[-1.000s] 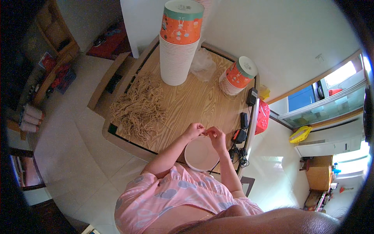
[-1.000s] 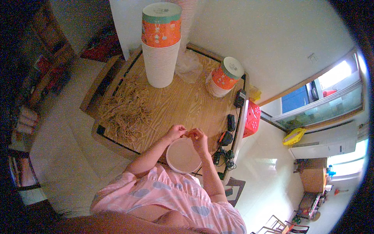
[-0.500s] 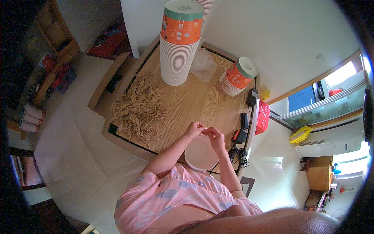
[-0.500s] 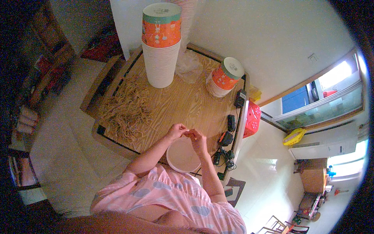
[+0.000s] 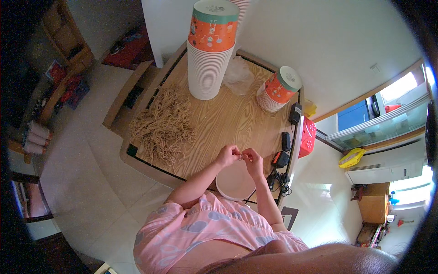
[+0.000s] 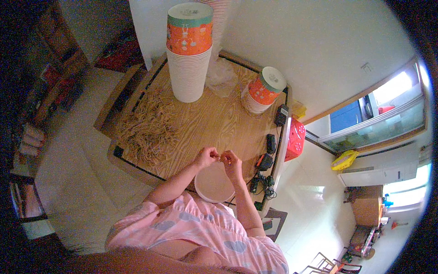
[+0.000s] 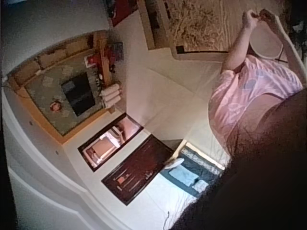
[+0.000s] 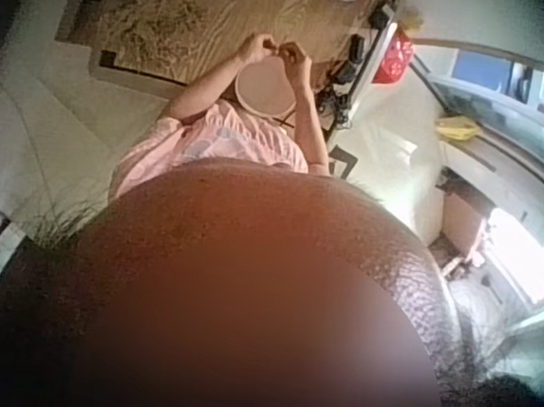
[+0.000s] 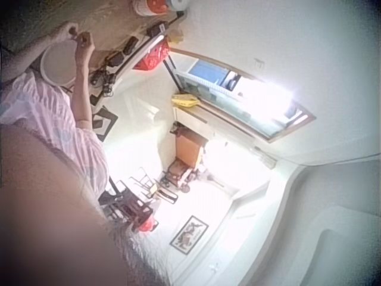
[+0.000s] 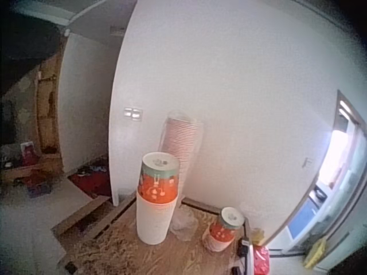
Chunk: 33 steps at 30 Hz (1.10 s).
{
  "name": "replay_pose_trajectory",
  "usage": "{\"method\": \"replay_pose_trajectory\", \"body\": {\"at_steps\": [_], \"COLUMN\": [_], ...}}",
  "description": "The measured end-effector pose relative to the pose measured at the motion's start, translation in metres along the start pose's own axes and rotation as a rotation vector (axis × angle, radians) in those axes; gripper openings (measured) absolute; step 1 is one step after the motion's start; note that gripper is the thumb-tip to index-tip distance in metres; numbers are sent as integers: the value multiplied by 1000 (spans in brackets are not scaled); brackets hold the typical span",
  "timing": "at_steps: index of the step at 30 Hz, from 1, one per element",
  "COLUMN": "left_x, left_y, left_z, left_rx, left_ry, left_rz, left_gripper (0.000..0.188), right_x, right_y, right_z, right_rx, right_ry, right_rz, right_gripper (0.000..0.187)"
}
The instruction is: The recorder is shown separating and placing shredded filler material into paper bowls at a workstation.
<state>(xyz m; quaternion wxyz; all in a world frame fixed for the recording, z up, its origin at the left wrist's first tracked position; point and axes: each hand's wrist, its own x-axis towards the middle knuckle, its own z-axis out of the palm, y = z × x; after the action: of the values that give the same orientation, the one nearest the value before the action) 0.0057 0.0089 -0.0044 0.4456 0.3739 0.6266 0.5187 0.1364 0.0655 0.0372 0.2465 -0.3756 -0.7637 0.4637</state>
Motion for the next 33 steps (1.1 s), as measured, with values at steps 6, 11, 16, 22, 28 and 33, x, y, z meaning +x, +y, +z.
{"method": "replay_pose_trajectory", "body": {"at_steps": [6,11,16,22,28,33], "left_x": [-12,-10,-2,0,4,3], "left_y": [19,12,-7,0,-7,-5], "left_z": [2,2,-1,-4,-1,0], "left_rx": [274,225,-189,-206,-242,-232], "left_ry": [112,109,51,48,63,145], "left_rz": [131,125,18,-104,-115,-105], "left_gripper": [16,15,12,11,12,11], "right_x": [5,5,5,1,-1,-2], "right_y": [23,17,21,3,-5,-7], "right_z": [-2,-1,-3,-2,-1,-2], "right_rx": [124,90,89,62,-65,-27], "right_ry": [4,-77,-97,-81,-41,-27], "right_rz": [226,179,161,130,19,28], "right_gripper": [12,11,8,5,6,7]}}
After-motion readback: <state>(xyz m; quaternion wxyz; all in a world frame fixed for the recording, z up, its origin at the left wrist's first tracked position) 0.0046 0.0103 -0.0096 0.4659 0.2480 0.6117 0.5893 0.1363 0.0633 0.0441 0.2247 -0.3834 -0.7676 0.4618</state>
